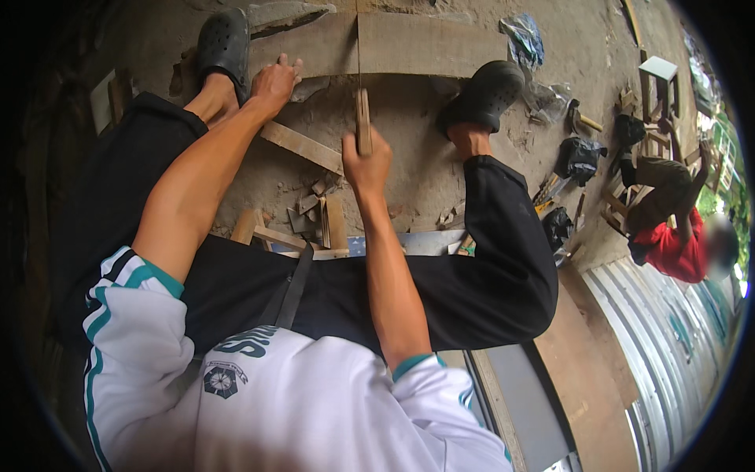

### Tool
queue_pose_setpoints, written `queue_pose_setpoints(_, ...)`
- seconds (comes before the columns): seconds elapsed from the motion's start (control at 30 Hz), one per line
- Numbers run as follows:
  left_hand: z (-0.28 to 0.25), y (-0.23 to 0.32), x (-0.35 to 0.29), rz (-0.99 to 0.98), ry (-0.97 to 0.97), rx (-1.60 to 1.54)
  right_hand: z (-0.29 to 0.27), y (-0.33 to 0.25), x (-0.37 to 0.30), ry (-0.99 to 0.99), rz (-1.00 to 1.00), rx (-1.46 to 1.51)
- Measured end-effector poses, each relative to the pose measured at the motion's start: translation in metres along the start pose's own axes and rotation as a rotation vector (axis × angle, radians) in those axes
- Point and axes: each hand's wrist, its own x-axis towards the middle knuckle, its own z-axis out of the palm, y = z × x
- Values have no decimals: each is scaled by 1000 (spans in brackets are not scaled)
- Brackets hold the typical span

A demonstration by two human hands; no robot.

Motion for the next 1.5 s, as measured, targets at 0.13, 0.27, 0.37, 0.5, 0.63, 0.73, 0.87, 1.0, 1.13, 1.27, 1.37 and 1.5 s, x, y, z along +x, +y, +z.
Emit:
queue_pose_setpoints(0.13, -2, 0, -5, -24, -21, 42, -13, -5, -17, 10, -87, -44)
queue_pose_setpoints(0.27, 8, -9, -8, 7, 82, 91, -24, -5, -54, 43, -145, 72)
queue_pose_setpoints(0.37, 2, -4, 0, 21, 42, 59, 9, -3, 33, -50, -32, -33)
queue_pose_setpoints(0.5, 4, -12, -7, 23, 66, 39, -3, -7, -21, 28, -172, 20)
queue_pose_setpoints(0.63, 12, -8, -9, 49, 109, 41, -14, -4, -40, 29, -159, 56)
queue_pose_setpoints(0.73, 3, -2, -5, 58, 32, 57, 14, -3, 18, 24, -93, 67)
queue_pose_setpoints(0.87, 16, -12, -6, 31, 64, 65, -24, 0, -65, 18, -153, 6)
queue_pose_setpoints(1.0, 16, -8, -6, 50, 76, 95, -21, 11, -21, -36, -136, 15)
queue_pose_setpoints(1.13, 20, -11, -12, 67, 64, 76, 1, 13, -3, -17, -39, 58)
queue_pose_setpoints(1.27, 21, -12, -9, 55, 118, 141, -18, -1, -50, 26, -85, 120)
queue_pose_setpoints(1.37, 14, -8, -9, 83, 86, 87, -8, 7, 18, -92, 62, 107)
queue_pose_setpoints(1.5, 7, -13, -4, 52, 105, 72, -9, 3, -24, 12, -102, 62)
